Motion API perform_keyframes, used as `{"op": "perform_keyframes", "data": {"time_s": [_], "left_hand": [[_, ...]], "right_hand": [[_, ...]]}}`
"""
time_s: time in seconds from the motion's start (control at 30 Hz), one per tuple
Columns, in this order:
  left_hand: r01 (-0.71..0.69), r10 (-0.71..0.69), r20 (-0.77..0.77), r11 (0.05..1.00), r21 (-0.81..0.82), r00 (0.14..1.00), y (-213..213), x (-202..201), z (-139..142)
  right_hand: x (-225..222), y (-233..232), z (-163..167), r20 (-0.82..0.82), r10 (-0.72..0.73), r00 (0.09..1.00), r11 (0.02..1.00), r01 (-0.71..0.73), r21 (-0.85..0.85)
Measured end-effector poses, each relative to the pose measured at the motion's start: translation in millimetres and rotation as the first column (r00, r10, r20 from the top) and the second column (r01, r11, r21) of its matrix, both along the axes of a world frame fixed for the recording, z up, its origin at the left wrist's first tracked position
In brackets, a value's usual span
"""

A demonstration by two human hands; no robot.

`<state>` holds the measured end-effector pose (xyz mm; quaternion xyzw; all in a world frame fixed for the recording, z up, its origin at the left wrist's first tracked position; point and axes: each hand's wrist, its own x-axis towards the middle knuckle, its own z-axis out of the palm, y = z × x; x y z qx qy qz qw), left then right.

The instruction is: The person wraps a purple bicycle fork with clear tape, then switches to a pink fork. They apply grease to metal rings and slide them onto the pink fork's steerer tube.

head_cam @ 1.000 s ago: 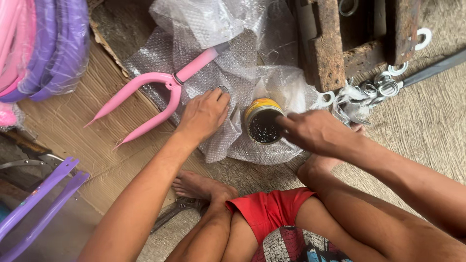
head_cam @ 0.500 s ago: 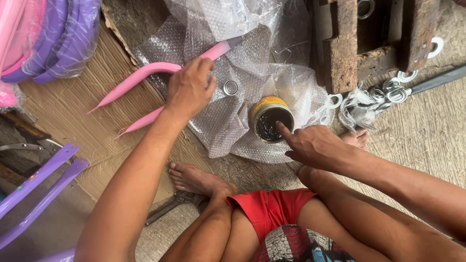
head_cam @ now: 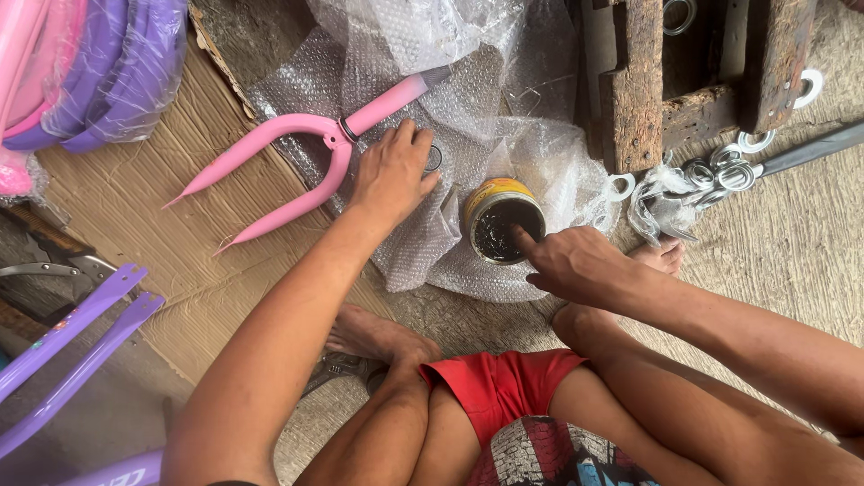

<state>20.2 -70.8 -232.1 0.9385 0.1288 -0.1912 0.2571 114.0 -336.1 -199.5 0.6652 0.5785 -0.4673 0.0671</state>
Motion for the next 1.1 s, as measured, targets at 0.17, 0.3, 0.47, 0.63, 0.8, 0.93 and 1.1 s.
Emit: {"op": "perform_keyframes", "data": {"time_s": [0.17,0.3,0.47,0.63,0.8,0.93,1.1], "left_hand": [[-0.021,0.021,0.007,0.998,-0.059,1.000,0.9,-2.5,0.8],[-0.117,0.113,-0.034,0.975,-0.191,0.993,2.2,-8.7,6.0],[-0.197,0.186,-0.065,0.916,-0.351,0.980,-9.3,-17.6,5.6],[-0.141,0.181,0.077,0.918,-0.370,0.980,-22.4,-23.8,3.6],[-0.086,0.152,0.137,0.914,-0.397,0.979,-29.1,-16.5,8.1],[-0.032,0.129,0.210,0.910,-0.413,0.969,-28.7,-11.9,16.6],[0.053,0.102,0.365,0.919,-0.390,0.925,-28.1,-10.1,26.4]], "right_hand": [[6.7,2.8,8.9,-0.064,-0.074,0.995,0.997,0.073,-0.013],[7.6,4.0,11.1,-0.060,-0.058,0.997,0.998,0.057,-0.008],[3.4,6.1,11.0,-0.007,-0.011,1.000,1.000,0.011,-0.013],[4.8,6.1,13.9,-0.028,-0.031,0.999,0.999,0.030,-0.034],[2.9,6.7,13.9,-0.027,-0.021,0.999,0.997,0.019,-0.076],[8.5,9.2,22.9,-0.027,-0.009,1.000,0.998,0.010,0.059],[40.8,17.7,50.6,-0.249,-0.304,0.920,0.952,0.304,-0.036]]}}
